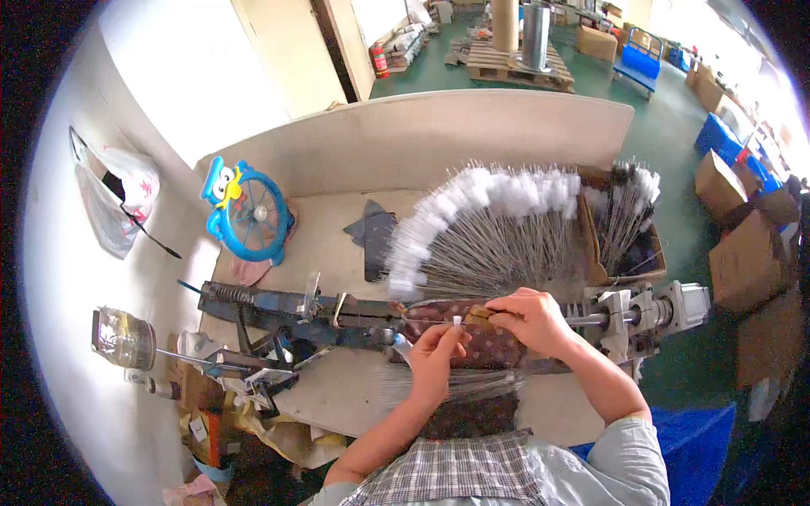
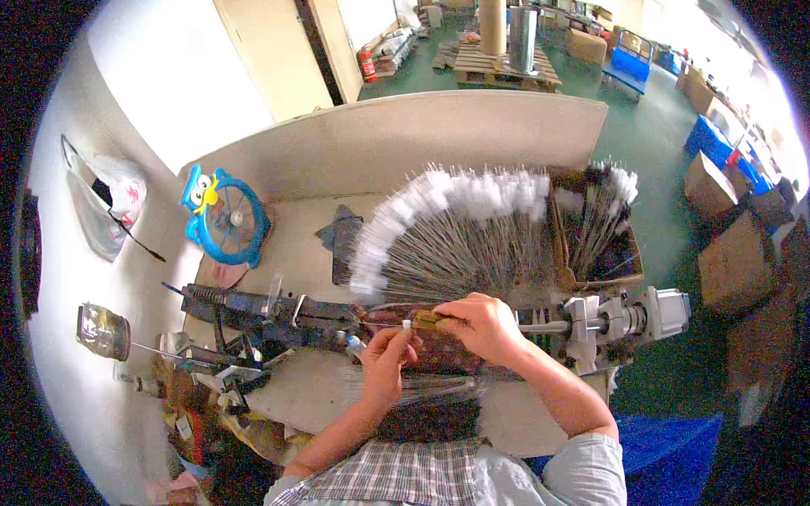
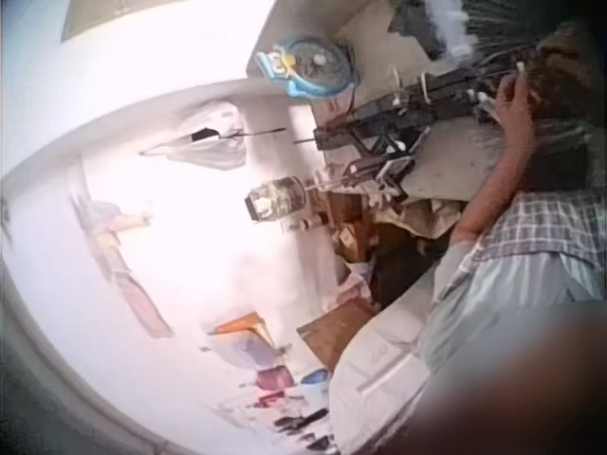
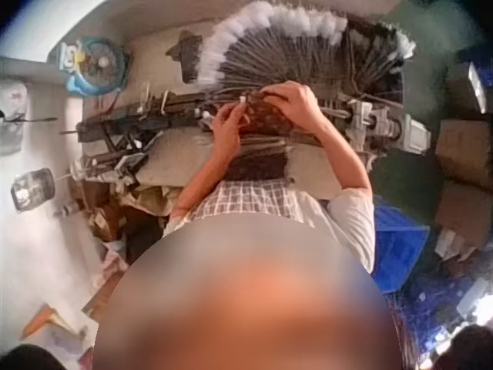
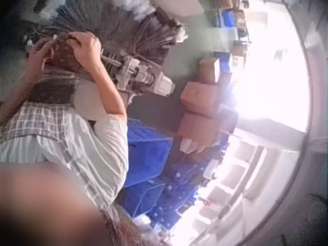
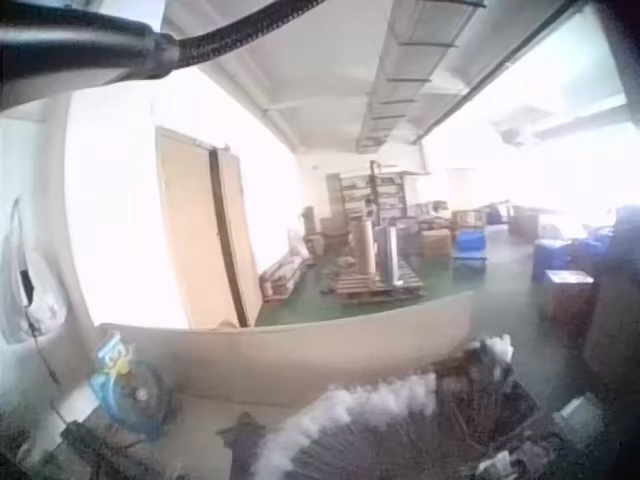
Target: Processing and assembling industrial brush rods using a production fixture on a workshop table.
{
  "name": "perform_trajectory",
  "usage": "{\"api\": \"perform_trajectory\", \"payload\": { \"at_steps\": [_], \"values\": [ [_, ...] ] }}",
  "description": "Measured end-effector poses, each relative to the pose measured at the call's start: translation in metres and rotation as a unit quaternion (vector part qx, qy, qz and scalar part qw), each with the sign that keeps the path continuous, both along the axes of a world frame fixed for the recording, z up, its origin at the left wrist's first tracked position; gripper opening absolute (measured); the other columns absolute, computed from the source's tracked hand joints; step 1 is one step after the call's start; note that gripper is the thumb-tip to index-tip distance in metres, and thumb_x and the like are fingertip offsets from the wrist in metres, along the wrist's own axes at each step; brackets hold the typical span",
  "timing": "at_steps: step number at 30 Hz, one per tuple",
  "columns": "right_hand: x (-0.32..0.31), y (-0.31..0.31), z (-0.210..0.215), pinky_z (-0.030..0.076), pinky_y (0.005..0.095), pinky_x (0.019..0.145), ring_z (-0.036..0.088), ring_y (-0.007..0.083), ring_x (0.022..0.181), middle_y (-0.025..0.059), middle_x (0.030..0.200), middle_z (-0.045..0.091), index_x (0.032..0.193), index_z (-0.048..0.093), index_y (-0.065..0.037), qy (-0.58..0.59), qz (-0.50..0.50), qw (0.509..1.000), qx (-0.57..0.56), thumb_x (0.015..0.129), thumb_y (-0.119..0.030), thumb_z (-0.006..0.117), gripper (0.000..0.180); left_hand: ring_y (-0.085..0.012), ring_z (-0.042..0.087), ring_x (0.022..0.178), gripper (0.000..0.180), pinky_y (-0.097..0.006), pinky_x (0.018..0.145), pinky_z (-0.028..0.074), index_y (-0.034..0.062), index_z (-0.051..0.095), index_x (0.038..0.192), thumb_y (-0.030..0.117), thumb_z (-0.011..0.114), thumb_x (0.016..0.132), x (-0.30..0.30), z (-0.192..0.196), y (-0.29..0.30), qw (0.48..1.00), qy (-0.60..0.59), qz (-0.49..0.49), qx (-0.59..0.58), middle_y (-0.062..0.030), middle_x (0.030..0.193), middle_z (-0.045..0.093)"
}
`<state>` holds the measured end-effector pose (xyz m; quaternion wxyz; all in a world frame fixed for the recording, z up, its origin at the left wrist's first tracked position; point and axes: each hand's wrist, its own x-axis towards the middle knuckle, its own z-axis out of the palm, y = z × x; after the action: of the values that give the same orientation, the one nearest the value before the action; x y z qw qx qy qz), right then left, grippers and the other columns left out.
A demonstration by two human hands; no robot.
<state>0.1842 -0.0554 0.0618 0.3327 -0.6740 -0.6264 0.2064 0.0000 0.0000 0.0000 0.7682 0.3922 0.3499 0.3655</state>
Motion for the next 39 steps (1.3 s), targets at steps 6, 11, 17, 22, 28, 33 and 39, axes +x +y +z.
{"api": "perform_trajectory", "payload": {
  "at_steps": [6,11,17,22,28,33,39],
  "values": [
    [0.010,-0.005,0.001,0.049,0.0356,0.070,0.062,0.0294,0.075,0.0142,0.082,0.064,0.093,0.067,-0.005,0.144,0.007,0.990,-0.012,0.076,-0.016,0.066,0.020,-0.0060,0.053,0.062,0.013,-0.019,0.058,0.044,0.0017,0.063,0.093,0.013,0.059,0.087,0.017,0.000,-0.006,0.999,0.035,0.003,0.017,-0.0047,0.081,0.064],
    [0.011,-0.008,0.002,0.046,0.0349,0.065,0.057,0.0262,0.069,0.0098,0.074,0.061,0.090,0.067,-0.005,0.033,0.115,0.991,0.063,0.072,-0.012,0.068,0.019,-0.0063,0.053,0.065,0.013,-0.020,0.060,0.045,0.0007,0.062,0.092,0.012,0.058,0.087,0.014,0.006,-0.003,0.995,0.089,0.011,0.039,-0.0042,0.080,0.063],
    [-0.018,0.024,0.018,0.047,0.0368,0.066,0.057,0.0263,0.075,0.0072,0.074,0.058,0.086,0.067,-0.006,-0.094,0.068,0.981,0.152,0.073,-0.016,0.065,0.016,-0.0083,0.055,0.069,0.016,-0.023,0.065,0.046,0.0018,0.060,0.090,0.018,0.059,0.087,-0.004,0.017,0.002,0.994,0.041,0.096,-0.037,-0.0039,0.078,0.061],
    [-0.046,0.057,-0.009,0.048,0.0399,0.069,0.059,0.0280,0.079,0.0082,0.077,0.059,0.083,0.065,-0.009,-0.102,0.068,0.989,0.080,0.077,-0.023,0.059,0.016,-0.0109,0.054,0.063,0.014,-0.024,0.058,0.044,0.0046,0.055,0.089,0.019,0.057,0.089,-0.013,0.020,0.006,0.992,0.008,0.090,-0.094,-0.0041,0.073,0.059],
    [-0.045,0.054,0.004,0.048,0.0364,0.068,0.060,0.0281,0.078,0.0097,0.080,0.061,0.089,0.067,-0.006,-0.067,0.088,0.994,0.029,0.077,-0.023,0.061,0.022,-0.0104,0.049,0.052,0.019,-0.023,0.048,0.038,0.0052,0.055,0.086,0.024,0.056,0.089,-0.015,0.017,0.008,0.995,-0.005,0.074,-0.073,-0.0042,0.066,0.057],
    [-0.038,0.057,-0.004,0.048,0.0361,0.066,0.060,0.0293,0.073,0.0112,0.079,0.063,0.090,0.068,-0.006,0.008,0.101,0.995,0.001,0.078,-0.023,0.061,0.023,-0.0120,0.054,0.056,0.030,-0.022,0.050,0.042,0.0028,0.057,0.087,0.031,0.049,0.093,-0.019,0.013,0.009,0.997,0.019,0.045,-0.051,-0.0060,0.069,0.060],
    [-0.046,0.051,-0.006,0.048,0.0366,0.065,0.060,0.0286,0.073,0.0103,0.078,0.063,0.088,0.068,-0.006,0.023,0.080,0.995,0.057,0.076,-0.021,0.063,0.019,-0.0176,0.059,0.081,0.044,-0.031,0.077,0.045,0.0022,0.054,0.101,0.042,0.035,0.095,-0.012,0.024,0.008,0.988,-0.074,0.087,-0.107,-0.0089,0.089,0.062]
  ]
}}
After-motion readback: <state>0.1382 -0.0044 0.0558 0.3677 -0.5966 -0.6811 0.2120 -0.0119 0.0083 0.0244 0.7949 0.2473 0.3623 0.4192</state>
